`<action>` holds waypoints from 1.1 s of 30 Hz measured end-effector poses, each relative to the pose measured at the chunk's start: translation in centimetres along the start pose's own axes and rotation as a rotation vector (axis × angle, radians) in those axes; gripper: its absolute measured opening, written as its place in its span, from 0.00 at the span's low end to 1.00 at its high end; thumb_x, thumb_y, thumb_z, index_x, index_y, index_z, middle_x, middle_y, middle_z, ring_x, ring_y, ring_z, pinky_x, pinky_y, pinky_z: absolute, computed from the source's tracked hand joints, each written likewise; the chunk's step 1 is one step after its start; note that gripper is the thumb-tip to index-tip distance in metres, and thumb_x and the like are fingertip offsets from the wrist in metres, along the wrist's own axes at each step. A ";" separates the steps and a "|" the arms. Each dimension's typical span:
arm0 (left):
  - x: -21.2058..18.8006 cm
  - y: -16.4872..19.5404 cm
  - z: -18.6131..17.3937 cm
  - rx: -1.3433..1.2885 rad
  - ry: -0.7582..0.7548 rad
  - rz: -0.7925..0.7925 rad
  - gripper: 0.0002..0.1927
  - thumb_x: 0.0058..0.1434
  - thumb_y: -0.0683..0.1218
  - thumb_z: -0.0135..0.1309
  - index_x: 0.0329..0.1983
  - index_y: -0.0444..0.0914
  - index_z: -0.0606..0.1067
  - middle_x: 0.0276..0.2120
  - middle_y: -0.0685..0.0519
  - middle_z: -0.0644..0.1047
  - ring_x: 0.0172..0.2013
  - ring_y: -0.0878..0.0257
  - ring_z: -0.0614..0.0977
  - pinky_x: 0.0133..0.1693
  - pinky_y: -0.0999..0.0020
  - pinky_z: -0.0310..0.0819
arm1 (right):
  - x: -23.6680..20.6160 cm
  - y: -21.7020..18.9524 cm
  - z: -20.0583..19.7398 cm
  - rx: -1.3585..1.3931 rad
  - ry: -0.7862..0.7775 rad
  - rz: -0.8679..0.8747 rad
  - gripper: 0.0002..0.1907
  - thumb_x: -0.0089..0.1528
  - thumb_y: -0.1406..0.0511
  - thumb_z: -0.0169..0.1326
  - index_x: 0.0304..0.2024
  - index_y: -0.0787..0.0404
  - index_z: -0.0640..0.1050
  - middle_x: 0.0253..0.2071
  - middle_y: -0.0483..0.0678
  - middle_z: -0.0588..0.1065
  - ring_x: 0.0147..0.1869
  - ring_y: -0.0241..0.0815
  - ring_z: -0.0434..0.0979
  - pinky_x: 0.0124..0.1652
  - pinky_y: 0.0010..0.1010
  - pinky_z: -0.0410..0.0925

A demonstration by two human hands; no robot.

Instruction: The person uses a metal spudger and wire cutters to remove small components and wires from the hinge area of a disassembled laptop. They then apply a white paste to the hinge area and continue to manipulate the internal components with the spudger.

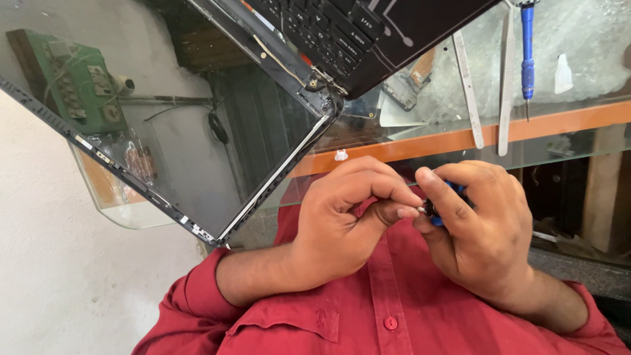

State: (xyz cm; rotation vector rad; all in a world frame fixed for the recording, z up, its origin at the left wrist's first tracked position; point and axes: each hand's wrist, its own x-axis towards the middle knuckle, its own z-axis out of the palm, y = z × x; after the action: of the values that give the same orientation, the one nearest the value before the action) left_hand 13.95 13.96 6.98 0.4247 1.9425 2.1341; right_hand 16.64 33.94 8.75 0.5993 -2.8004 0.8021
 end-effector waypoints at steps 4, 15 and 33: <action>0.1 0.2 0.1 0.022 0.004 0.006 0.07 0.64 0.35 0.63 0.42 0.38 0.79 0.38 0.54 0.80 0.40 0.65 0.83 0.42 0.74 0.79 | 0.1 -0.1 -0.2 -0.013 0.014 -0.019 0.26 0.58 0.64 0.64 0.58 0.59 0.75 0.45 0.52 0.73 0.46 0.55 0.75 0.42 0.46 0.65; -0.1 0.3 0.4 0.079 0.043 0.026 0.09 0.64 0.33 0.62 0.44 0.38 0.79 0.41 0.54 0.78 0.38 0.66 0.83 0.39 0.76 0.80 | -0.5 0.1 -0.1 -0.024 -0.023 -0.004 0.26 0.59 0.64 0.64 0.61 0.57 0.75 0.41 0.48 0.73 0.40 0.50 0.72 0.39 0.43 0.61; -0.7 0.2 0.0 0.143 0.083 0.078 0.09 0.65 0.34 0.63 0.44 0.38 0.77 0.38 0.53 0.78 0.37 0.63 0.83 0.38 0.75 0.80 | -0.4 -0.2 0.7 -0.073 -0.033 -0.037 0.23 0.61 0.64 0.64 0.59 0.57 0.76 0.39 0.47 0.74 0.37 0.49 0.71 0.37 0.42 0.61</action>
State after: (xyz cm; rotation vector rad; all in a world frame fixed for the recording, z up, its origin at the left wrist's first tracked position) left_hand 14.61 13.72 7.15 0.4511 2.1676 2.0988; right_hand 17.07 33.56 8.18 0.6556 -2.8255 0.6866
